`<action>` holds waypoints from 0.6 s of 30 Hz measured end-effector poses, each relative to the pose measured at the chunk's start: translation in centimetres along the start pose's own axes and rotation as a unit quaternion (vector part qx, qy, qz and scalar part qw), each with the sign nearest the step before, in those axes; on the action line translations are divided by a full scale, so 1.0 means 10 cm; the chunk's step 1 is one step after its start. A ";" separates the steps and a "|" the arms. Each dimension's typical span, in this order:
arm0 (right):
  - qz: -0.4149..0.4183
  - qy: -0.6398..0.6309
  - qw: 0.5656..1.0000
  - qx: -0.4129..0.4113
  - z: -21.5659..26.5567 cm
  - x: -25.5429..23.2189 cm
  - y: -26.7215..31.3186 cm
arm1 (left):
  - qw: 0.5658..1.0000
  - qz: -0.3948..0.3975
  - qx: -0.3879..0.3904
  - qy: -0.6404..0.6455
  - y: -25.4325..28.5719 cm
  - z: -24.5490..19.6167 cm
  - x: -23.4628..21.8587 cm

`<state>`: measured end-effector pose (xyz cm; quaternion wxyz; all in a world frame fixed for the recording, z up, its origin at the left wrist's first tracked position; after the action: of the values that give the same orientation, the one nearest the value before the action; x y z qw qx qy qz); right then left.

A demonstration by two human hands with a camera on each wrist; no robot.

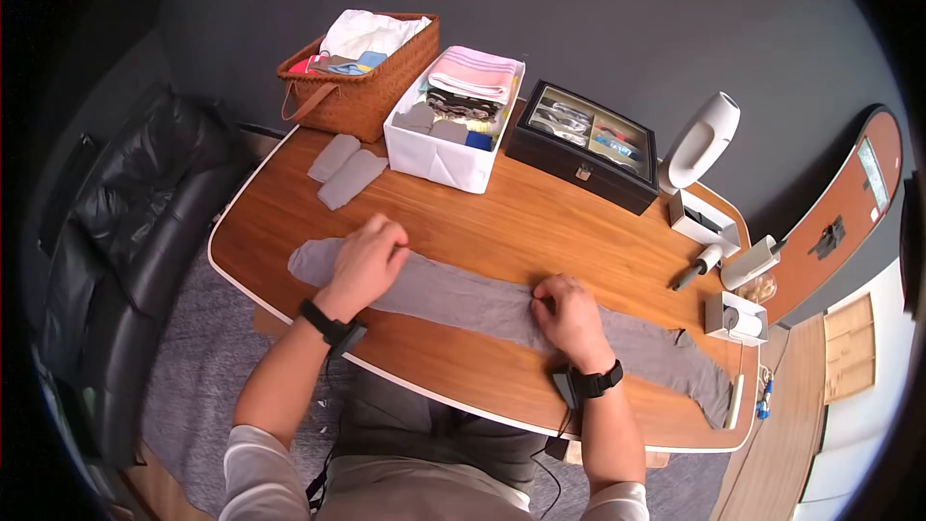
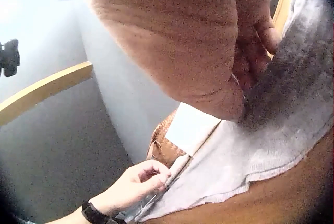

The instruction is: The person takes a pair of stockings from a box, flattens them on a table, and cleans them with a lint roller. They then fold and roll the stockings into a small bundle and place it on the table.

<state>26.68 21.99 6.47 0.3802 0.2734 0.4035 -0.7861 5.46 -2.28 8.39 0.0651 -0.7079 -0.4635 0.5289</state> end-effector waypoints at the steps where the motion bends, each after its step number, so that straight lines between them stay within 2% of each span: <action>1: -0.006 0.001 1.000 0.008 -0.01 -0.02 0.00 | 0.999 -0.009 -0.020 -0.024 0.01 0.06 -0.14; 6: 0.012 0.034 0.998 0.046 -0.03 -0.07 0.00 | 0.971 -0.008 -0.141 -0.193 0.31 0.93 -0.67; 10: 0.027 0.049 0.997 0.048 -0.04 -0.02 0.04 | 0.946 0.006 -0.229 -0.230 0.44 1.23 -0.88; 13: 0.029 0.049 0.997 0.051 -0.07 0.02 0.03 | 0.946 0.075 -0.235 -0.209 0.50 1.51 -0.70; 18: 0.012 -0.015 0.998 0.063 -0.11 -0.06 0.03 | 0.947 0.037 -0.241 -0.209 0.48 1.56 -0.68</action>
<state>27.36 23.01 6.20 0.3779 0.2896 0.3439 -0.8093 -4.46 -16.09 3.52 -0.2258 -0.5926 -0.5538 0.5396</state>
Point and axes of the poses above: each hand's wrist, its own y-axis away from the middle knuckle, its own x-axis out of the palm, z = x × y, the point moved 10 cm from there along -y, towards the middle knuckle, and after that the axes turned 9 degrees about -z, right-handed, at the moved point
